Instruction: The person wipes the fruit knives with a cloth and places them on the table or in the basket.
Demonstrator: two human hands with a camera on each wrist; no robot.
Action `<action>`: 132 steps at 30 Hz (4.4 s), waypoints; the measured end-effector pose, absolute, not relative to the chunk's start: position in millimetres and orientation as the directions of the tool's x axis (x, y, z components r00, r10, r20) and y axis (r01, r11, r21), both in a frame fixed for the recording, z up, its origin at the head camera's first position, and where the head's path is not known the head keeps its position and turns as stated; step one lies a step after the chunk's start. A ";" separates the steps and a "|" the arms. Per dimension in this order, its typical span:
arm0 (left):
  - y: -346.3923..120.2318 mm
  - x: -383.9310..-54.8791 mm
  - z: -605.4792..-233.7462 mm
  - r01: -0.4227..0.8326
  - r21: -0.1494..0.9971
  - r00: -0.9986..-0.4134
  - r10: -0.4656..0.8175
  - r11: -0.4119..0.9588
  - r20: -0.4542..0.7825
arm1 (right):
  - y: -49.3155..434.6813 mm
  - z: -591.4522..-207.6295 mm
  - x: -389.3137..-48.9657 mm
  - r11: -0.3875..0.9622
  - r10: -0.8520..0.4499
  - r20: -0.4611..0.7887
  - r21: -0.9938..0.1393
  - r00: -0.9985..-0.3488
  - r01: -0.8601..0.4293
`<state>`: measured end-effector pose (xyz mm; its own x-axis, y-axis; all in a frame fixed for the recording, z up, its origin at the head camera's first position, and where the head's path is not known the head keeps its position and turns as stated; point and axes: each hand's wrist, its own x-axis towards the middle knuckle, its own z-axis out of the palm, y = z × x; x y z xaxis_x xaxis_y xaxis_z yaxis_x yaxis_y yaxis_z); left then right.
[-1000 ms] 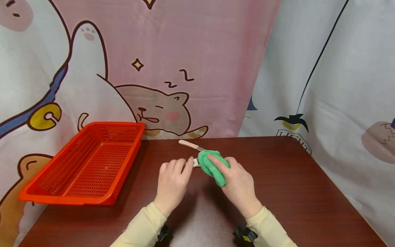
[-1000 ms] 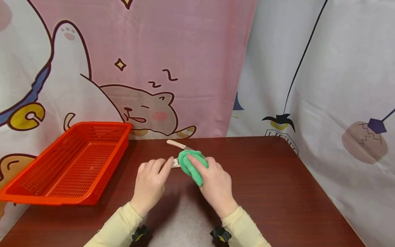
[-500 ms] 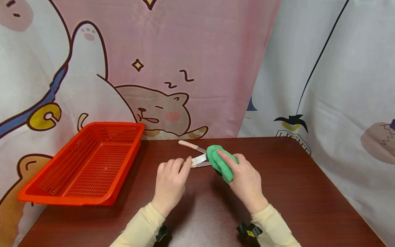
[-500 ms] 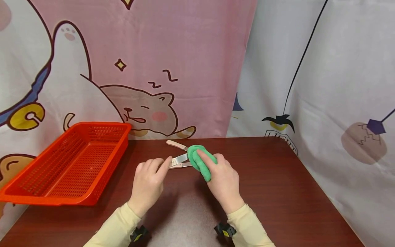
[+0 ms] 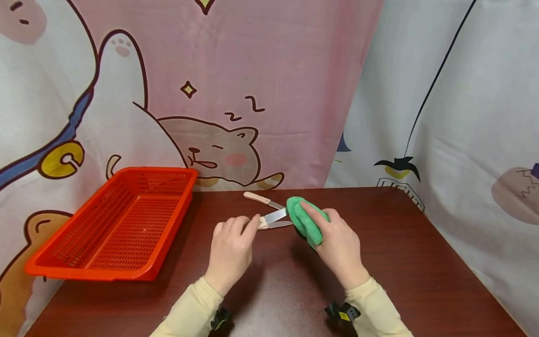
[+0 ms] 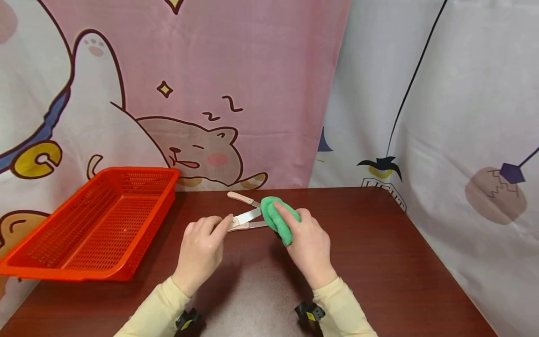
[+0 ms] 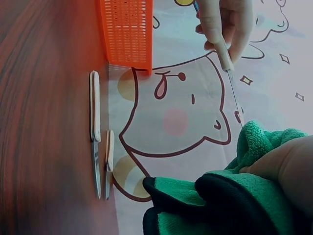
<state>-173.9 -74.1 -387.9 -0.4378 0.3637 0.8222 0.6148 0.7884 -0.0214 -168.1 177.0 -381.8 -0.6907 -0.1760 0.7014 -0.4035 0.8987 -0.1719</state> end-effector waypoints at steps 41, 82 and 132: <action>-62.3 -174.0 -385.1 0.595 -0.036 -0.408 0.340 0.803 0.847 | 148.6 -372.0 -143.6 0.813 -0.291 0.737 -0.145 -0.610 -0.564; -66.4 -173.8 -391.9 0.641 -0.008 -0.400 0.343 0.768 0.850 | 170.3 -376.6 -160.6 0.883 -0.199 0.711 -0.168 -0.674 -0.438; -58.4 -177.1 -385.6 0.602 0.064 -0.464 0.284 0.796 0.839 | 155.1 -357.7 -135.9 0.823 -0.260 0.728 -0.176 -0.634 -0.540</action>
<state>-177.1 -58.4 -385.6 -0.4641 0.2836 0.8392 0.6021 0.7959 0.0640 -135.9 155.1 -357.7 -0.6341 -0.2604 0.7281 -0.5397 0.8233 -0.1756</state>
